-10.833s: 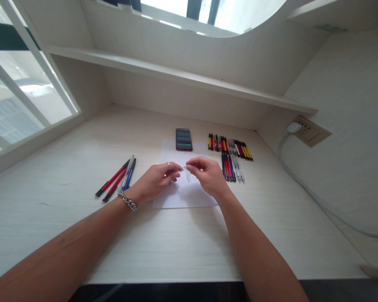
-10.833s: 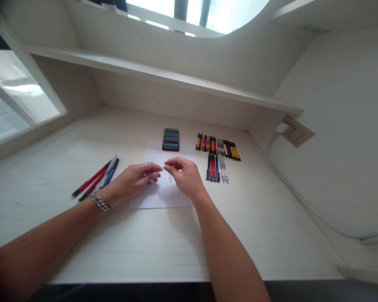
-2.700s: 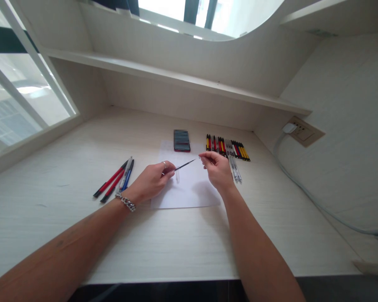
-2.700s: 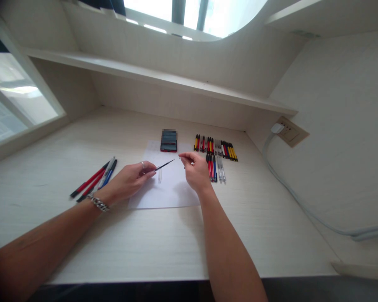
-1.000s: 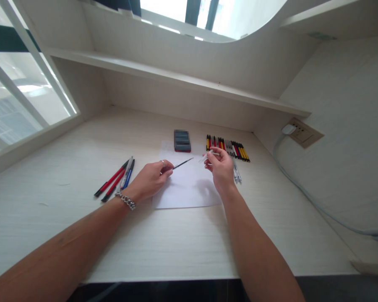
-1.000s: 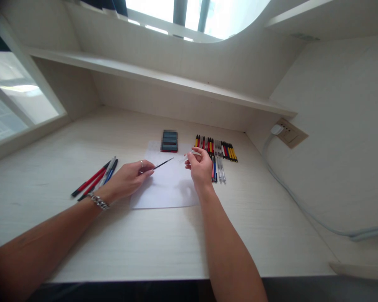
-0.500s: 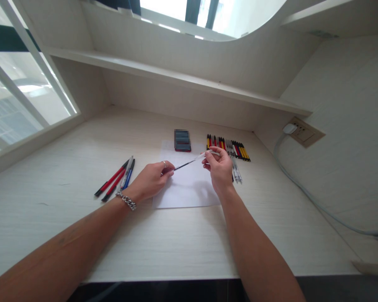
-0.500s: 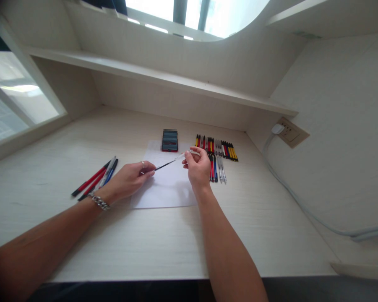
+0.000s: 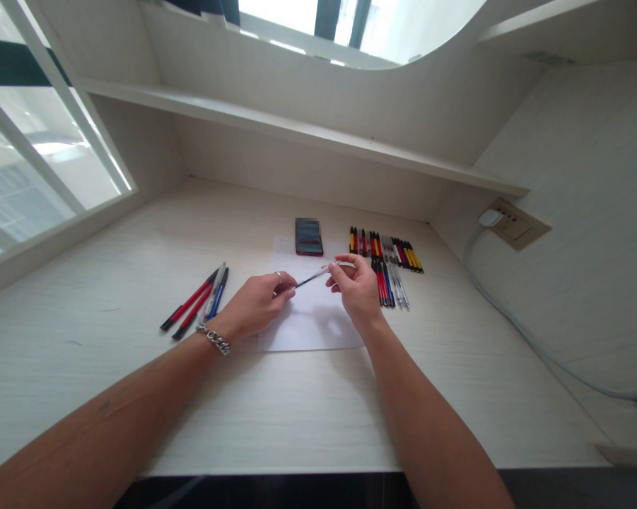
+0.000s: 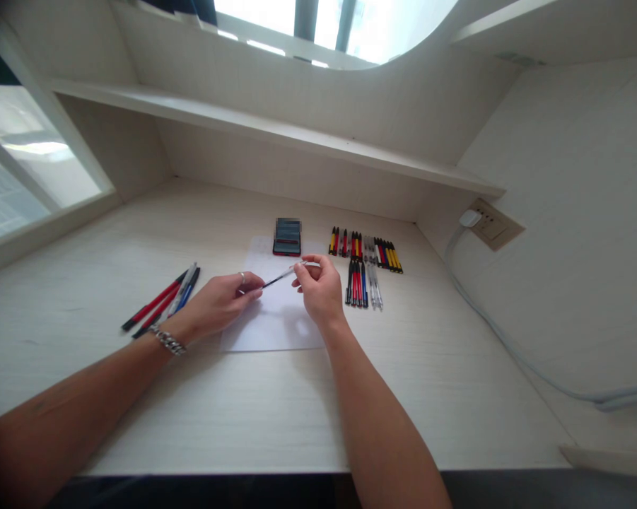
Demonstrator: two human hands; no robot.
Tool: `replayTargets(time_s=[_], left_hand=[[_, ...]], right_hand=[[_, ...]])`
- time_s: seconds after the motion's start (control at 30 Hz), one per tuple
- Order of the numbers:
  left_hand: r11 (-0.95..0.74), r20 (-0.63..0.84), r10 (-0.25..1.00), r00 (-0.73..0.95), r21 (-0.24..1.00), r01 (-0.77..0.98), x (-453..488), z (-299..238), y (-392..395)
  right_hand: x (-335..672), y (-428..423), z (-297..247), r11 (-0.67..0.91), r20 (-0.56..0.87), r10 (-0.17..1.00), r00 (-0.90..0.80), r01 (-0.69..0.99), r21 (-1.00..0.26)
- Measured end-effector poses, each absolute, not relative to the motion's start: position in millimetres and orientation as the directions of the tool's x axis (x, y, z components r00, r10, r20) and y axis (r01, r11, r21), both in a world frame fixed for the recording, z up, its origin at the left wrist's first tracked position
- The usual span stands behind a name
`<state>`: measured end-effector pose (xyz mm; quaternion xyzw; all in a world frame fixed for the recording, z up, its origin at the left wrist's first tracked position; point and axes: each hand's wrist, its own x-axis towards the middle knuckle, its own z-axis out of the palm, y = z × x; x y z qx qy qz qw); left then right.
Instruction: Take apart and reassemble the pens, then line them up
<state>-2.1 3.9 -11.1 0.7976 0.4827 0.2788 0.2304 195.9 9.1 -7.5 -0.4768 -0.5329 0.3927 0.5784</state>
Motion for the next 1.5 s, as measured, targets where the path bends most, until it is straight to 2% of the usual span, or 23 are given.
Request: replayTargets(time_s=[0.43, 0.8, 0.9, 1.0, 1.13, 1.27, 1.37, 1.5], left_hand=[[-0.456, 0.233, 0.884, 0.406, 0.621, 0.637, -2.5, -10.0, 2.7], [-0.441, 0.179, 0.881, 0.437, 0.643, 0.626, -4.9, -7.4, 3.6], [-0.440, 0.218, 0.891, 0.398, 0.631, 0.639, -5.6, -8.2, 4.7], [-0.439, 0.263, 0.896, 0.358, 0.647, 0.624, -6.6, -9.2, 5.8], [-0.432, 0.285, 0.900, 0.331, 0.687, 0.584, -7.9, -11.1, 6.7], [-0.430, 0.269, 0.899, 0.346, 0.697, 0.574, -8.4, -11.3, 7.2], [-0.434, 0.237, 0.893, 0.383, 0.682, 0.589, -8.5, -8.4, 7.4], [-0.425, 0.181, 0.892, 0.413, 0.643, 0.637, -8.9, -3.5, 7.5]], right_hand=[[194.4, 7.4, -10.7, 0.232, 0.234, 0.971, 0.047, 0.046, -0.972], [199.4, 9.1, -10.9, 0.191, 0.190, 0.981, -0.027, 0.066, -0.979], [204.4, 9.0, -9.0, 0.188, 0.184, 0.982, -0.041, 0.136, -0.973], [207.5, 8.0, -8.6, 0.156, 0.137, 0.987, -0.088, 0.274, -0.949], [206.9, 6.4, -11.0, 0.134, 0.055, 0.984, -0.168, 0.503, -0.854], [206.7, 5.8, -10.1, 0.155, 0.075, 0.985, -0.156, 0.606, -0.780], [208.7, 6.5, -7.3, 0.184, 0.141, 0.983, -0.120, 0.570, -0.801], [211.3, 7.9, -6.0, 0.249, 0.208, 0.968, -0.143, 0.422, -0.872]])
